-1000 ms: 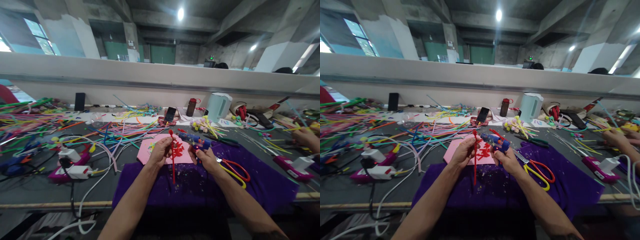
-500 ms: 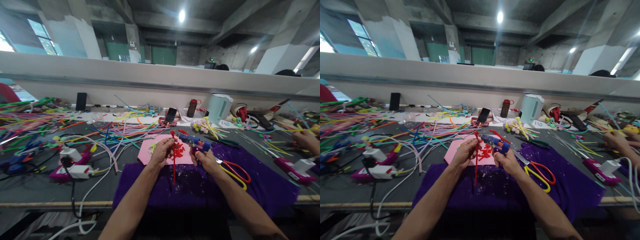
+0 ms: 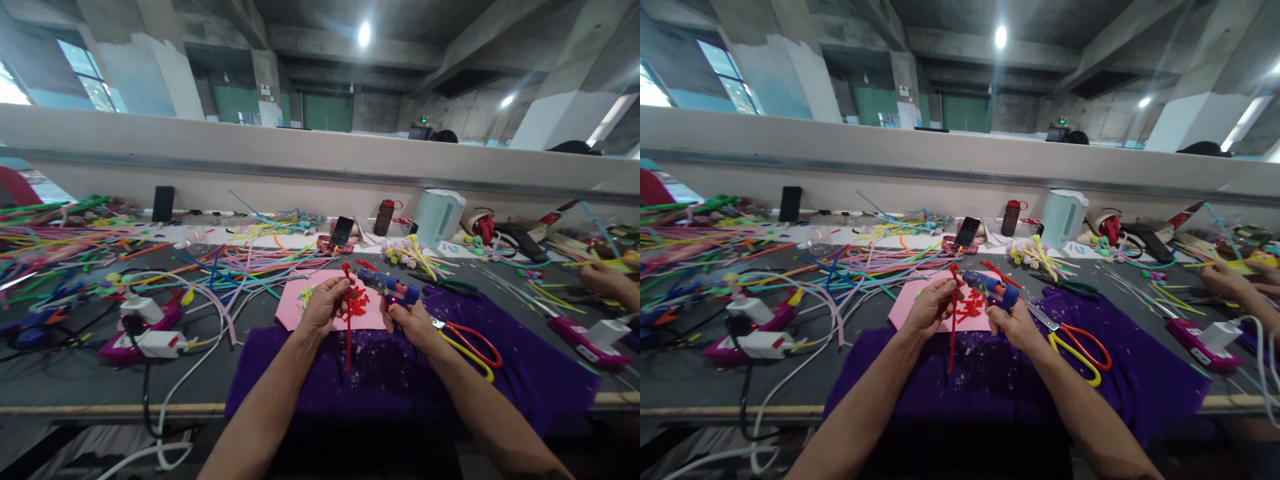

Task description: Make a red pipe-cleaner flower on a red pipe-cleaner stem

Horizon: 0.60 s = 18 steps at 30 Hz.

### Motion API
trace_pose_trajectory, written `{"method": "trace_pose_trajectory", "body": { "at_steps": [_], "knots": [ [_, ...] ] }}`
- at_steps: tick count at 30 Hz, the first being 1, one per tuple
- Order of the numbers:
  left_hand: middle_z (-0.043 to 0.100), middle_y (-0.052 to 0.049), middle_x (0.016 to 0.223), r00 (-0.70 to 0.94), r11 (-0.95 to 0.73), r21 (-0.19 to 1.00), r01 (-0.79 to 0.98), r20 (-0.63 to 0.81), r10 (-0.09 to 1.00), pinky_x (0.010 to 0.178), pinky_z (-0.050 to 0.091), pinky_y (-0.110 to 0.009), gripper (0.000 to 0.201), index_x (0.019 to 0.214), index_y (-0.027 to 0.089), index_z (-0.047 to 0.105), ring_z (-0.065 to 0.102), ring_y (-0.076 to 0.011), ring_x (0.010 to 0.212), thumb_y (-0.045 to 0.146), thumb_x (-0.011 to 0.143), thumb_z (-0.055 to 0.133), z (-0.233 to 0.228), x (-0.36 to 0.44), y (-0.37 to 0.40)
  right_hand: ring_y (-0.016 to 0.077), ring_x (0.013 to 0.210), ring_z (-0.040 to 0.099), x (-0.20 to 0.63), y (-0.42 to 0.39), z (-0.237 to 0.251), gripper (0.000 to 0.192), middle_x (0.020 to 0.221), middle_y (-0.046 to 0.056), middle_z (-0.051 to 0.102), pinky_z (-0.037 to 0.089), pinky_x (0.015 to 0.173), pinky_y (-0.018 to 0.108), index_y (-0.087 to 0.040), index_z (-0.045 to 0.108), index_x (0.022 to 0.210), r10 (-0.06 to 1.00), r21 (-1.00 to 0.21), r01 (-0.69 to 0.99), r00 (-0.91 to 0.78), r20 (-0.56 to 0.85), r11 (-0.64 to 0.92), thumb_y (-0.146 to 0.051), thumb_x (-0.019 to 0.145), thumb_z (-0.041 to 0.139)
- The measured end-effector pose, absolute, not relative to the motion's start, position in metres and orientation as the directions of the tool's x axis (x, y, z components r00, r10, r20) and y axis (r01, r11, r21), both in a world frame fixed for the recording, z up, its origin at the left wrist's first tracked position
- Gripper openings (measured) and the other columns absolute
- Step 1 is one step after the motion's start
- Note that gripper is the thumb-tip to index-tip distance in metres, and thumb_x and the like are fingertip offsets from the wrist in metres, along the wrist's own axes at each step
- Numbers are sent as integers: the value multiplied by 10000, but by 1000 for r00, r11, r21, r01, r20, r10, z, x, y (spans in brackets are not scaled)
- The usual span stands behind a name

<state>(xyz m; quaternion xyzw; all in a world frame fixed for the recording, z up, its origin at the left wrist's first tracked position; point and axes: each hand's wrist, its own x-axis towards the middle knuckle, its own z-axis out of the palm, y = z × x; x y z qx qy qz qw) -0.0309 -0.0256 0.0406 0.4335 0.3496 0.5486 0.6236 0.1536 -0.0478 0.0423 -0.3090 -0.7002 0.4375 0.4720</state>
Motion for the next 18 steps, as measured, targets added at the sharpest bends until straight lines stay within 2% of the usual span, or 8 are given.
{"method": "trace_pose_trajectory", "body": {
  "at_steps": [8, 18],
  "knots": [
    [615, 11, 603, 133, 18, 928, -373, 35, 990, 296, 228, -147, 316, 855, 141, 618, 426, -18, 332, 391, 663, 645, 42, -31, -26, 99, 407, 408, 157, -45, 41, 331, 420, -11, 473, 312, 443, 238, -163, 506, 582, 828, -879, 89, -391, 402, 469, -408, 801, 467],
    [615, 10, 602, 123, -11, 926, -377, 62, 990, 292, 219, -144, 275, 831, 139, 613, 420, -13, 328, 375, 692, 632, 42, -31, -26, 98, 410, 412, 157, -45, 37, 254, 434, -26, 475, 316, 451, 237, -160, 527, 677, 834, -884, 71, -376, 405, 461, -378, 803, 491]
  ]
}}
